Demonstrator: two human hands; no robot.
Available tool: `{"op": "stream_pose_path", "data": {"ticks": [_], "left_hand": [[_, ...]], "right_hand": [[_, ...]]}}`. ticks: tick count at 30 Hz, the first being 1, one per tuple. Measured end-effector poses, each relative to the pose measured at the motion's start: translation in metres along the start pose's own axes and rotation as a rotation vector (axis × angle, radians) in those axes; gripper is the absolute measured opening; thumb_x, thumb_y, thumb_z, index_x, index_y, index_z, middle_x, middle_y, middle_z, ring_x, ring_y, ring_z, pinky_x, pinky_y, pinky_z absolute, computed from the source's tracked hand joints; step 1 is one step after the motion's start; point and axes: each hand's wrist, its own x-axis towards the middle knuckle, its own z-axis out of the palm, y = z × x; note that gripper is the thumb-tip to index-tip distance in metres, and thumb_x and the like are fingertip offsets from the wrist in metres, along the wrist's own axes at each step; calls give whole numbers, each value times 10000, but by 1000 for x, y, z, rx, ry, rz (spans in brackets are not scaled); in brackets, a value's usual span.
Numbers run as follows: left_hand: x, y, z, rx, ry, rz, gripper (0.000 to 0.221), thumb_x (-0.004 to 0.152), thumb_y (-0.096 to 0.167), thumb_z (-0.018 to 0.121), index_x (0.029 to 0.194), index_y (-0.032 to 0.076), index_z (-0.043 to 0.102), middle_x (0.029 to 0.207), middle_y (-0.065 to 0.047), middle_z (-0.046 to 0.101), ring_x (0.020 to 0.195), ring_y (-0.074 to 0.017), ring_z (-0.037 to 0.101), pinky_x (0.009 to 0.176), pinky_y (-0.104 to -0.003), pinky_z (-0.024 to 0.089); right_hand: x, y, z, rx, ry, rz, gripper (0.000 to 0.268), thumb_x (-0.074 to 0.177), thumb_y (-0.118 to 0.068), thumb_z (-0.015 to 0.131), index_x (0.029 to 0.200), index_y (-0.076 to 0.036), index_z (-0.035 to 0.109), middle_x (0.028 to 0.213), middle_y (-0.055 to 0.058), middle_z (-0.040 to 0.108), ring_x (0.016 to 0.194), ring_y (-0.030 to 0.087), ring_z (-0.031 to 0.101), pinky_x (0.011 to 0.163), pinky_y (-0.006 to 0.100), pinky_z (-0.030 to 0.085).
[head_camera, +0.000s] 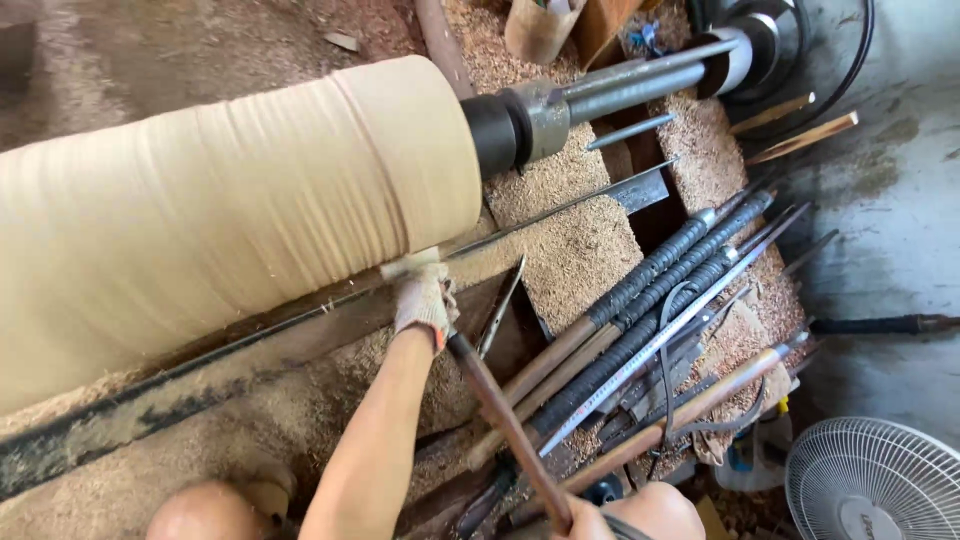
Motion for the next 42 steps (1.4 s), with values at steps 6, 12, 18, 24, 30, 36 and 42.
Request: {"op": "stream_pose_path", "data": {"ticks": [6,12,18,24,30,36,42], "left_hand": [[2,1,-1,15,-19,75,260,870,180,622,651,122,494,533,-48,487,365,-182,426,352,-322,366],[-18,11,-8,29,-13,100,216,837,113,654,665,84,525,558,-67,530,375,-179,454,351,-325,379],[-27,27,-2,76,43,56,149,848,121,663,737,61,582,598,-89,560,407,-191,497,382,-338,427],[-29,19,-11,110,-21,68,239,892,204,638,730,63,533,583,-94,525,400,-214,473,387,-352,398],[0,8,-14,61,-35,68,256,906,208,646,709,100,524,579,-54,513,402,-181,439,390,-339,366],[-10,19,-11,51,-11,41,237,876,158,644,691,96,508,574,-60,509,394,-196,459,382,-349,399],[-13,11,-13,-7,-5,73,239,878,162,641,690,102,506,576,-56,516,398,-188,450,383,-347,382]], "right_hand": [[-9,-106,2,-167,-12,-123,623,679,-2,676,1295,-95,689,940,40,769,950,104,681,889,273,540],[-18,-114,43,-111,-4,20,667,700,0,723,1355,-93,641,948,34,698,951,123,652,905,272,514],[23,-47,46,-63,-73,-65,701,686,-6,795,1361,-95,629,1004,-39,737,1032,59,665,963,233,479],[-25,-146,52,-99,-23,14,624,730,-61,800,1333,-109,648,876,-4,671,863,82,627,857,251,524],[-39,-151,62,-47,38,-33,533,734,-21,712,1260,-104,684,819,21,654,804,108,619,786,277,551],[-27,-150,53,-159,59,60,572,705,-7,733,1262,-123,682,831,34,680,868,112,655,872,287,524],[-57,-204,45,-226,86,84,477,734,-18,717,1208,-65,696,806,81,669,860,144,659,880,302,543]]}}
